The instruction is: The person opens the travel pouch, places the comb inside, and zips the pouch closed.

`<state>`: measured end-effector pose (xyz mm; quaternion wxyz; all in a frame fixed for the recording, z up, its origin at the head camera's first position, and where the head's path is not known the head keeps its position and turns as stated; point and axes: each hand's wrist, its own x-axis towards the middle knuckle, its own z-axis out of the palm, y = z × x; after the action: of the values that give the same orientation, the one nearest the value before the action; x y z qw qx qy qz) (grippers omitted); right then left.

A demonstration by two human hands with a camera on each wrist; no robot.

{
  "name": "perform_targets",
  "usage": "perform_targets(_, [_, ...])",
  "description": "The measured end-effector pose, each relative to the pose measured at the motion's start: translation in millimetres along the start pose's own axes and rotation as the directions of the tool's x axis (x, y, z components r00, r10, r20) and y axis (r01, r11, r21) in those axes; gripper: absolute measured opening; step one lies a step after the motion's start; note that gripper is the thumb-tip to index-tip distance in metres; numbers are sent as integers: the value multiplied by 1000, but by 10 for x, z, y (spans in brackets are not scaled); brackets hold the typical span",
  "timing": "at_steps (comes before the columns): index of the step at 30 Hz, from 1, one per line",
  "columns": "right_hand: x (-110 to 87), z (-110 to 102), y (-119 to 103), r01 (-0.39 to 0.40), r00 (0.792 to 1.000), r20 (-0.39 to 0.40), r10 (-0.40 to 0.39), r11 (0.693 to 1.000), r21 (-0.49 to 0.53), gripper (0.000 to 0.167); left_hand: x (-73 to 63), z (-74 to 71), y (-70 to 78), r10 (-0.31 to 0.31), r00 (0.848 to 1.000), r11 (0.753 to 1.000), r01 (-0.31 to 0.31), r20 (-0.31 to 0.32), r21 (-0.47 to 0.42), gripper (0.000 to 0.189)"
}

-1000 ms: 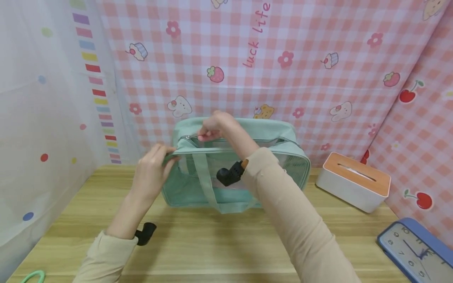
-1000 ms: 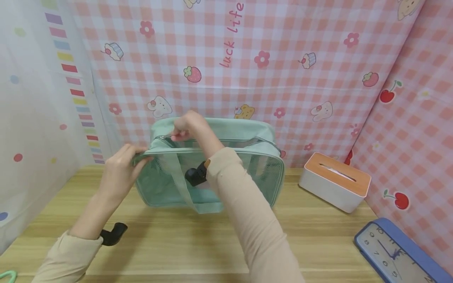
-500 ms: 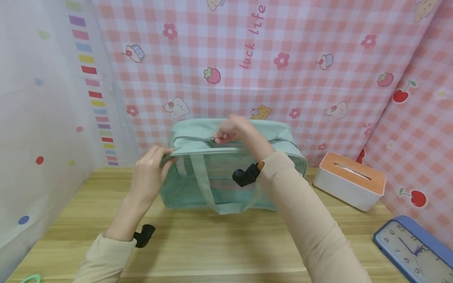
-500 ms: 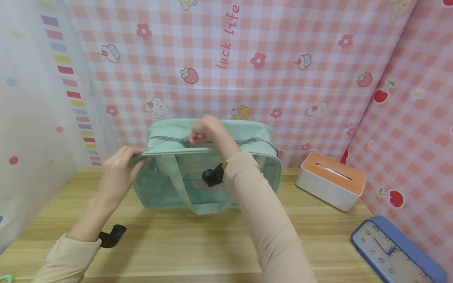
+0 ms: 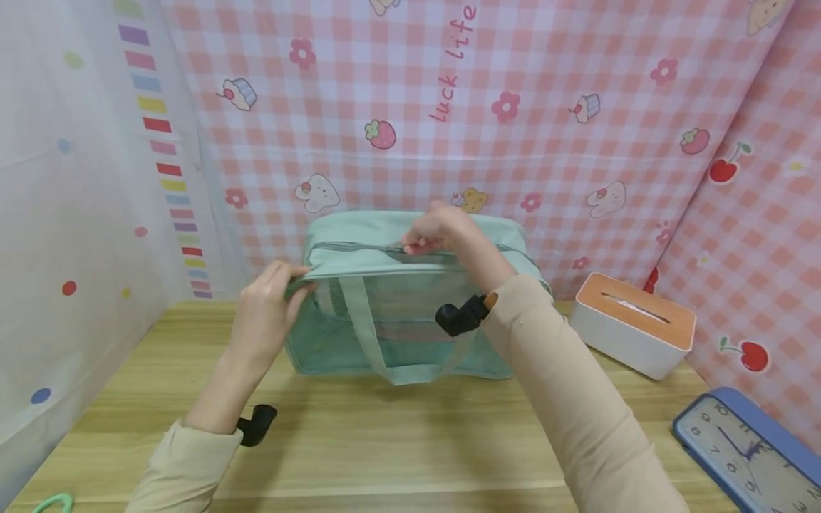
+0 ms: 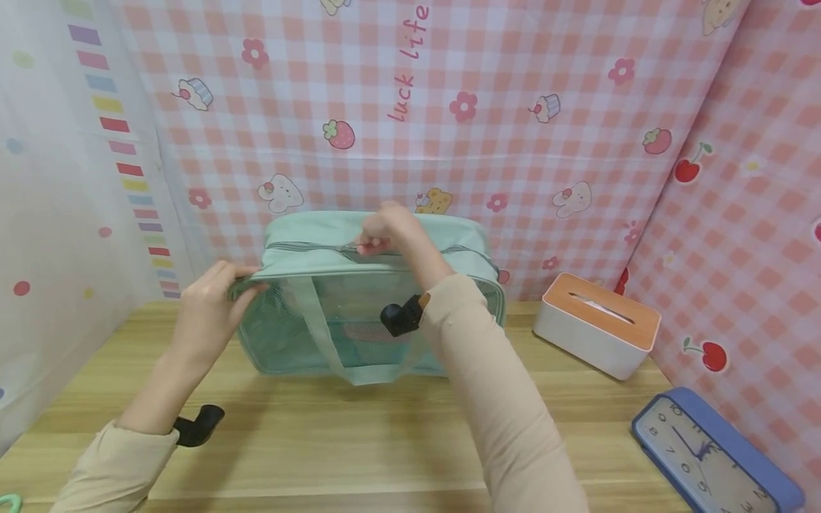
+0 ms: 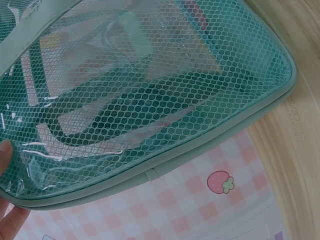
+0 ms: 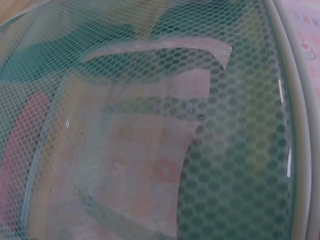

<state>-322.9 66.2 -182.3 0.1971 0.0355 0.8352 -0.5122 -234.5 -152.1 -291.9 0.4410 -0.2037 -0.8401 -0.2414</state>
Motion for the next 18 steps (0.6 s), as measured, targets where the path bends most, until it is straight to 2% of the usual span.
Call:
perform_targets(6, [-50, -74, 26, -3, 1000, -8, 3, 1000, -17, 90, -1, -6, -8, -7, 1000, 1000, 7, 0, 4, 23])
perform_targets(13, [-93, -126, 54, 21, 999, -33, -21, 999, -29, 84, 5, -13, -13, -10, 1000, 1000, 10, 9, 4, 22])
perform_targets(18, [-110, -159, 60, 20, 999, -34, -19, 1000, 5, 79, 9, -7, -4, -13, 1000, 1000, 13, 13, 0, 22])
